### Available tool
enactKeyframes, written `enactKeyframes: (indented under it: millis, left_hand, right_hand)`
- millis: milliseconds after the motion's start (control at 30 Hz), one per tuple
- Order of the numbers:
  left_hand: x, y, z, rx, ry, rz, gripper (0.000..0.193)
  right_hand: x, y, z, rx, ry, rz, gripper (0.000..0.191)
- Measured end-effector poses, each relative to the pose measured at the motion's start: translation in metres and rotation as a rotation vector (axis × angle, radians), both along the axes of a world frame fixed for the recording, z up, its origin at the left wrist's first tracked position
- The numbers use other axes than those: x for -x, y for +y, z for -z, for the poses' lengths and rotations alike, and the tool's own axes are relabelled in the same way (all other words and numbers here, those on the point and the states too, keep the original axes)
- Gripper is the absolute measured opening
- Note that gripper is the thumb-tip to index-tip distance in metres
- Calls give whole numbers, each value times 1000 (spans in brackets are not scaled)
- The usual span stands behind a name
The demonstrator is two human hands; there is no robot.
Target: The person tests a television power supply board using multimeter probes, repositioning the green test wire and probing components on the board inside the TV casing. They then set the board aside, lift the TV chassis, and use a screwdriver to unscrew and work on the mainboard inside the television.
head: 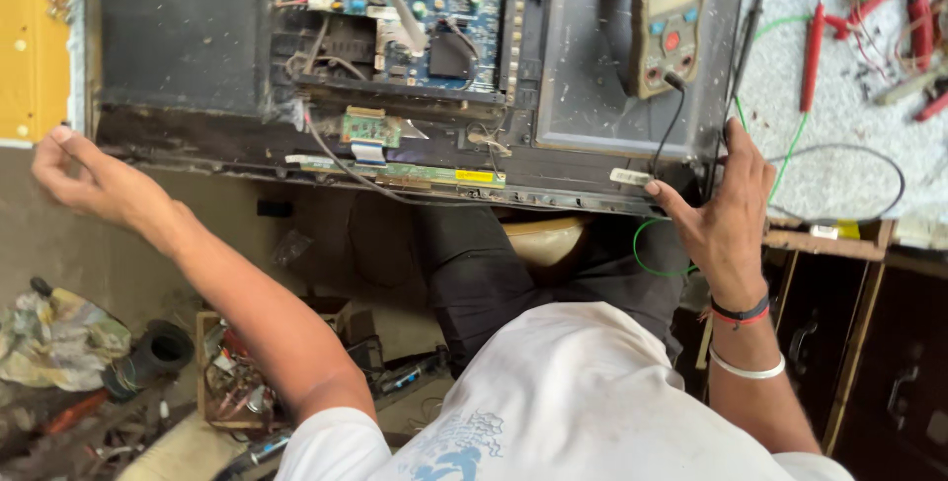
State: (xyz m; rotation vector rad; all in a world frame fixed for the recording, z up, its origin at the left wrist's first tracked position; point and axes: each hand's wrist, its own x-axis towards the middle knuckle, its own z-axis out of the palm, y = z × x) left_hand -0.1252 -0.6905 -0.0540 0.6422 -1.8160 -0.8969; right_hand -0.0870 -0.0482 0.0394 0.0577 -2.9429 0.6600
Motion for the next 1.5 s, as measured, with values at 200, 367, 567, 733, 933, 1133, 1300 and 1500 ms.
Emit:
enactKeyframes:
  millis: [200,367,567,733,933,1133,1300,1500]
  left_hand:
    - [7,11,-5,-217,140,-101,24]
    - [-5,30,-3,-391,196,-53,29]
    - [-34,73,8,-415,203,-130,29]
    - [-65,80,23,-564,144,-192,24]
    - [-77,85,-13,2,-27,-179,17]
    - [-49,219,-94,251,-14,316,31]
    - [-25,386,-137,301,187,912,22]
    - [-16,498,-163,247,-21,1558,16]
  right_hand:
    - [16,-2,-2,34,36,-62,104]
    - [22,14,7,129,-18,-8,103]
    - [41,52,6,121,-46,71,100]
    - [55,54,-9,238,-106,141,105]
    - [27,55,-25,291,79,103,70]
    - [-23,79,-32,521,176,125,20]
    - [-47,113,-19,639,301,266,9]
    - [-63,179,-17,536,404,341,8]
